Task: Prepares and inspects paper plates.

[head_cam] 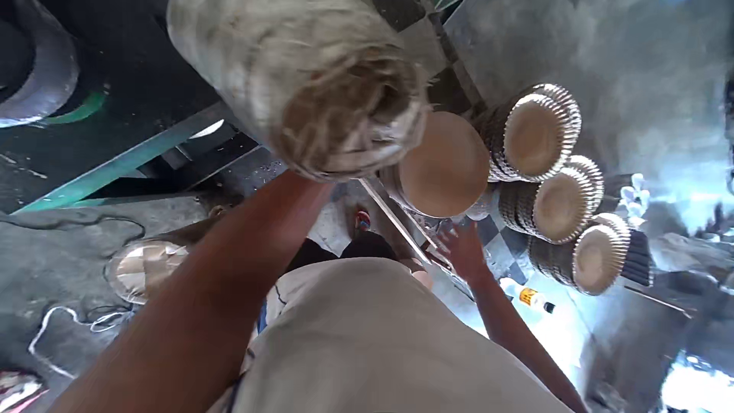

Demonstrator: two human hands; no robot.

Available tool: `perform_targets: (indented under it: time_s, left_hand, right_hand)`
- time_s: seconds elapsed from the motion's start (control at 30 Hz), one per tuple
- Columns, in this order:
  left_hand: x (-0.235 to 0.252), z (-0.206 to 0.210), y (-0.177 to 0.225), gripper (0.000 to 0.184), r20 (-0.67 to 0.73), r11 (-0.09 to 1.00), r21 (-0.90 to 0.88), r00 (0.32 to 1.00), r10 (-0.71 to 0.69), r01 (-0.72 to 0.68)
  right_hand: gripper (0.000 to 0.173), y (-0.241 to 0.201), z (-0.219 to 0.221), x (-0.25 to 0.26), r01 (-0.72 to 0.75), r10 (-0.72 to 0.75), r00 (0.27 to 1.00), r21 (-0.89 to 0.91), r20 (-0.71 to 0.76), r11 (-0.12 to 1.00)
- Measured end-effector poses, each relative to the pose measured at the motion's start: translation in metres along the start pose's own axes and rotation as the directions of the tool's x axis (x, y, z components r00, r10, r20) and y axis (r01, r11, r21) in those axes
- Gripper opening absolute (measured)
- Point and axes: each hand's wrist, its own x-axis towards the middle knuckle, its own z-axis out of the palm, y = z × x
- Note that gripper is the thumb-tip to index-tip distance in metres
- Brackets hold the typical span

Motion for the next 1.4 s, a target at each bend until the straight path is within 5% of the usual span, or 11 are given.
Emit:
perform_targets:
  time_s: [0.17,0.3,0.4,0.57,0.73,0.83,1.0,1.1,1.27,1.3,1.4]
  left_hand:
    - [0.032,0.053,0.057,0.066,0.094,0.924,0.339,0.971,-0.219,0.175]
    - [0.013,0.044,0.049,0.064,0.095,0.898,0.371,0.952,-0.292,0.239]
    - [-0.014,0.041,0.022,0.069,0.048,0.953,0.215,0.973,-0.228,0.213]
    - [-0.088,0.068,-0.01,0.078,-0.025,0.875,-0.346,0.929,-0.368,0.338]
    - [-0.109,0.131,-0.021,0.06,0.182,0.542,-0.749,0.905,-0.384,0.38]
    - [-0.103,0.133,-0.028,0.042,0.225,0.493,-0.791,0.921,-0.317,0.363]
    - [-0.112,0.08,-0.065,0.063,0.436,0.827,-0.415,0.881,-0.184,0.379]
    - [-0.12,0.016,-0.129,0.11,0.336,0.984,-0.123,0.939,-0.08,0.127]
    - [-0.175,-0.095,-0.305,0.094,0.088,0.93,0.031,0.926,-0.368,0.366]
    - [-0.2,-0.11,-0.325,0.088,0.057,0.891,0.031,0.889,-0.455,0.454]
    - [-0.276,-0.146,-0.372,0.074,-0.139,0.778,-0.051,0.767,-0.626,0.626]
  right_hand:
    - [0.087,-0.059,0.014,0.037,0.251,-0.272,0.958,0.193,0.088,0.948]
    - [0.094,-0.081,-0.014,0.068,0.199,-0.211,0.941,0.07,0.264,0.977]
    - [0.075,-0.099,-0.025,0.072,0.354,-0.29,0.908,-0.185,0.304,0.917]
    - [0.078,-0.164,-0.019,0.062,0.715,-0.618,0.685,-0.522,0.386,0.465]
    - [0.084,-0.212,0.033,0.127,0.569,-0.344,0.822,-0.692,0.454,0.444]
    - [0.099,-0.213,0.038,0.139,0.534,-0.228,0.845,-0.759,0.483,0.372]
    - [0.078,-0.209,0.046,0.109,0.479,-0.443,0.847,-0.785,0.296,0.392]
    - [0.059,-0.209,0.075,0.045,0.631,-0.748,0.658,-0.604,0.085,0.487]
    - [0.068,-0.233,0.193,-0.116,0.964,-0.699,0.266,-0.176,0.664,0.2]
    - [0.067,-0.237,0.216,-0.142,0.967,-0.594,0.247,-0.23,0.766,0.106]
    - [0.05,-0.246,0.28,-0.178,0.873,-0.33,0.435,-0.482,0.838,-0.075]
